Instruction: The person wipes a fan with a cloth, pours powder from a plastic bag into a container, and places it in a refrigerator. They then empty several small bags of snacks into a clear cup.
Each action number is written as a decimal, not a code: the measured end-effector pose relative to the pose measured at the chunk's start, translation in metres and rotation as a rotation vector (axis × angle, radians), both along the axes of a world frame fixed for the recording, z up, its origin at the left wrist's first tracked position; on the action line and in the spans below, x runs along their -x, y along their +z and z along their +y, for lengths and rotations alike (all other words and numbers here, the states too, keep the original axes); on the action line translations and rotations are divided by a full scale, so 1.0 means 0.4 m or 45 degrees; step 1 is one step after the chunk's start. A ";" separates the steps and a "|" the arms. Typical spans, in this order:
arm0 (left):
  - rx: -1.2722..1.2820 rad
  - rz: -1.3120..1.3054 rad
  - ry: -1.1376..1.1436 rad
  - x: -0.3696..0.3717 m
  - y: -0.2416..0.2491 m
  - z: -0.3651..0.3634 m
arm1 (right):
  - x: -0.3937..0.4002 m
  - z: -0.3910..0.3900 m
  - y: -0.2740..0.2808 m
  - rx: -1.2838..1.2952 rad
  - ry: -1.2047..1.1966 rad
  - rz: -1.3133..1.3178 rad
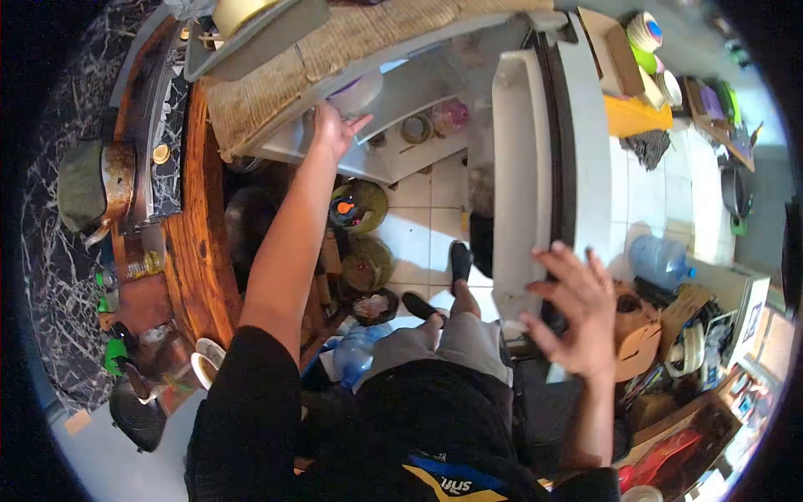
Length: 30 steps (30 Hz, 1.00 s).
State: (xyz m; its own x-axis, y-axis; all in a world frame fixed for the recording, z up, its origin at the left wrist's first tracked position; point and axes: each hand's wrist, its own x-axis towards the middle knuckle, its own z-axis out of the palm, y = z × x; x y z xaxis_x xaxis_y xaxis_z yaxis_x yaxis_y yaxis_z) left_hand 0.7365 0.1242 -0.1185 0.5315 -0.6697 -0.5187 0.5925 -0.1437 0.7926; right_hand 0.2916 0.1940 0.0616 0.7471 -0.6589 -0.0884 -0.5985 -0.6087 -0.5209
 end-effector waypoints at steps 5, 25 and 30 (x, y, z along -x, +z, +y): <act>0.012 -0.249 0.020 -0.117 -0.162 -0.105 | -0.064 0.036 -0.016 0.030 0.078 -0.001; -0.546 -1.077 0.192 0.505 0.126 1.096 | -0.481 -0.044 -0.068 0.393 1.167 0.060; -0.722 -0.907 0.637 0.694 0.176 1.240 | -0.613 0.065 0.009 0.260 1.254 0.308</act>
State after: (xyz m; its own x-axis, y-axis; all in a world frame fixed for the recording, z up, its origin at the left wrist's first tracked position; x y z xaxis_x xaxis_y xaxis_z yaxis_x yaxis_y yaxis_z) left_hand 0.4589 0.6203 -0.0481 0.9884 -0.0435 -0.1455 0.1081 -0.4712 0.8754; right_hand 0.5370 0.2199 0.0651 0.9405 0.2153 -0.2629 0.1377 -0.9487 -0.2845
